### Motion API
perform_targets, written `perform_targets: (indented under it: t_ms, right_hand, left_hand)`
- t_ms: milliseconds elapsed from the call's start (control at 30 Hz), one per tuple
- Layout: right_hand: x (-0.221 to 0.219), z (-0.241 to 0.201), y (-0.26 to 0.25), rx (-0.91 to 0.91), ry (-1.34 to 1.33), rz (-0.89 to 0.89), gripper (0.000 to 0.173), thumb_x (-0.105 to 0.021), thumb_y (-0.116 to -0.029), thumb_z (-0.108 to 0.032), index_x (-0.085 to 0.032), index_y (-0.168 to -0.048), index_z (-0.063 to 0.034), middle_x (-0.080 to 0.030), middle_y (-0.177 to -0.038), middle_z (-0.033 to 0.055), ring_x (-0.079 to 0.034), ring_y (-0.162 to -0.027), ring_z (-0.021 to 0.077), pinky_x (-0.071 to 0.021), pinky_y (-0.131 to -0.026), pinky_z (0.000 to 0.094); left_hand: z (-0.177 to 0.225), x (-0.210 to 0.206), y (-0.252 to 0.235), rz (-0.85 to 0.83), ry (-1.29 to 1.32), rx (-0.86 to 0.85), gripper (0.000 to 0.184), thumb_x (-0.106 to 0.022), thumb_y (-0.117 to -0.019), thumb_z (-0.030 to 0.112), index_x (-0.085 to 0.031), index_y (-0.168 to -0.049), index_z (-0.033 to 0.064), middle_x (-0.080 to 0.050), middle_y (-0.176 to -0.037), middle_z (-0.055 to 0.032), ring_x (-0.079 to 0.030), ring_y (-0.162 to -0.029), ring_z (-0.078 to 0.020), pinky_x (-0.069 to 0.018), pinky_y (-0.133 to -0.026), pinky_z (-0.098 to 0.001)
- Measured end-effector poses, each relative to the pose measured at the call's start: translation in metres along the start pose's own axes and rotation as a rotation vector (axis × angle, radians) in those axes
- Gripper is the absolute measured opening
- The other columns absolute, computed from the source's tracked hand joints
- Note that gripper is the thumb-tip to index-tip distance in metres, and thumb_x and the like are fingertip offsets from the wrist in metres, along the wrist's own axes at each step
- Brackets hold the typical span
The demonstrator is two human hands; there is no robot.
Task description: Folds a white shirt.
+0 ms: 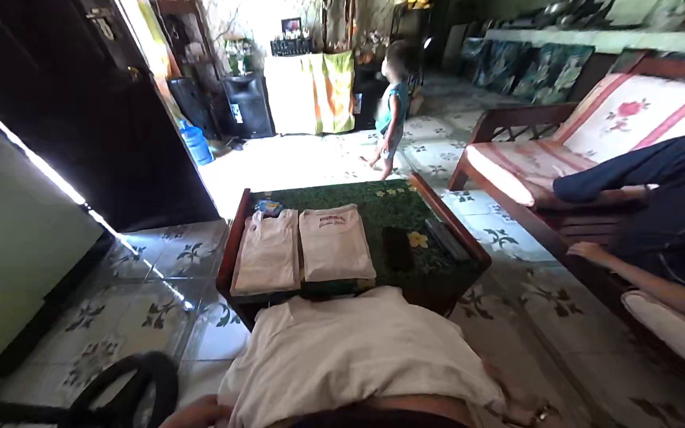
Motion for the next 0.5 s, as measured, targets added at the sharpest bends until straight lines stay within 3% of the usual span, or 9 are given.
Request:
perform_targets:
  t_ms: [67, 133, 167, 233, 300, 333, 400, 433, 500]
  right_hand:
    - [0.011, 0.004, -0.007, -0.046, 0.095, -0.074, 0.058, -0.044, -0.0986, -0.027, -0.033, -0.155, -0.0183, -0.065, -0.119, 0.0036, -0.066, -0.096, 0.0106, -0.0576, -0.079, 0.0326]
    - [0.014, -0.049, 0.010, 0.078, 0.161, 0.068, 0.045, -0.043, -0.1019, -0.017, -0.041, -0.147, -0.0128, -0.065, -0.108, 0.0008, -0.064, -0.087, 0.0058, -0.0561, -0.074, 0.0269]
    - [0.018, -0.080, 0.013, 0.177, 0.148, 0.115, 0.048, -0.046, -0.0967, -0.016, -0.044, -0.145, -0.0152, -0.067, -0.103, -0.0041, -0.066, -0.083, 0.0020, -0.0581, -0.070, 0.0227]
    - [0.016, -0.135, 0.009, 0.335, 0.088, 0.029, 0.056, -0.060, -0.0910, -0.020, -0.048, -0.145, -0.0184, -0.072, -0.104, -0.0080, -0.070, -0.088, 0.0030, -0.0606, -0.075, 0.0236]
    - [0.007, -0.185, 0.005, 0.395, 0.105, 0.061, 0.033, -0.050, -0.0983, -0.010, -0.054, -0.131, -0.0139, -0.071, -0.095, -0.0108, -0.069, -0.084, 0.0020, -0.0600, -0.076, 0.0230]
    - [0.004, -0.210, 0.003, 0.435, 0.134, 0.081, 0.034, -0.048, -0.0970, -0.004, -0.054, -0.130, -0.0119, -0.071, -0.097, -0.0111, -0.069, -0.086, 0.0013, -0.0599, -0.078, 0.0226]
    - [0.003, -0.259, -0.002, 0.551, 0.205, 0.107, 0.036, -0.046, -0.1003, 0.001, -0.051, -0.135, -0.0065, -0.067, -0.106, -0.0090, -0.066, -0.092, -0.0012, -0.0577, -0.083, 0.0209]
    - [0.005, -0.282, -0.009, 0.636, 0.212, 0.040, 0.037, -0.047, -0.1002, 0.001, -0.051, -0.136, -0.0047, -0.067, -0.112, -0.0055, -0.066, -0.097, 0.0005, -0.0576, -0.086, 0.0223]
    - [-0.025, -0.327, -0.003, 0.784, 0.308, -0.306, 0.034, -0.034, -0.1025, 0.005, -0.042, -0.136, 0.0061, -0.064, -0.120, 0.0035, -0.065, -0.110, 0.0046, -0.0547, -0.096, 0.0223]
  left_hand:
    - [0.018, 0.022, 0.015, 0.051, 0.051, -0.107, 0.033, -0.059, -0.1005, 0.018, -0.056, -0.125, -0.0037, -0.070, -0.103, -0.0122, -0.069, -0.092, -0.0201, -0.0578, -0.086, -0.0418]
    - [0.053, 0.042, 0.048, 0.156, 0.081, -0.219, 0.024, -0.056, -0.1021, 0.016, -0.059, -0.119, -0.0009, -0.068, -0.095, -0.0062, -0.067, -0.083, -0.0136, -0.0584, -0.078, -0.0354]
    - [0.075, 0.052, 0.070, 0.239, 0.059, -0.250, 0.023, -0.055, -0.1027, 0.018, -0.060, -0.117, 0.0007, -0.067, -0.091, -0.0041, -0.065, -0.078, -0.0108, -0.0577, -0.073, -0.0324]
    - [0.118, 0.067, 0.110, 0.394, -0.034, -0.262, 0.029, -0.050, -0.1068, 0.022, -0.059, -0.124, 0.0005, -0.064, -0.096, -0.0059, -0.061, -0.079, -0.0098, -0.0548, -0.075, -0.0313]
    - [0.158, 0.088, 0.135, 0.569, -0.087, -0.321, 0.040, -0.041, -0.1110, 0.030, -0.057, -0.130, -0.0009, -0.062, -0.106, -0.0149, -0.060, -0.092, -0.0187, -0.0520, -0.084, -0.0410]
    - [0.175, 0.102, 0.145, 0.661, -0.094, -0.385, 0.044, -0.039, -0.1111, 0.033, -0.056, -0.133, -0.0012, -0.064, -0.115, -0.0222, -0.063, -0.103, -0.0282, -0.0510, -0.092, -0.0514]
    - [0.213, 0.123, 0.172, 0.841, -0.144, -0.487, 0.048, -0.039, -0.1112, 0.035, -0.055, -0.137, -0.0018, -0.062, -0.122, -0.0293, -0.061, -0.113, -0.0395, -0.0457, -0.099, -0.0617]
    - [0.232, 0.129, 0.187, 0.914, -0.197, -0.521, 0.049, -0.038, -0.1116, 0.036, -0.055, -0.137, -0.0028, -0.061, -0.124, -0.0316, -0.060, -0.115, -0.0432, -0.0441, -0.100, -0.0641]
    - [0.264, 0.139, 0.213, 1.011, -0.303, -0.604, 0.052, -0.035, -0.1121, 0.036, -0.054, -0.137, -0.0047, -0.060, -0.127, -0.0334, -0.058, -0.121, -0.0458, -0.0411, -0.104, -0.0652]
Point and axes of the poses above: each hand's wrist, its own y-axis away from the middle knuckle, its own x-axis out of the back of the hand, z = x × y, the point moved 10 cm from there along -y, towards the middle knuckle
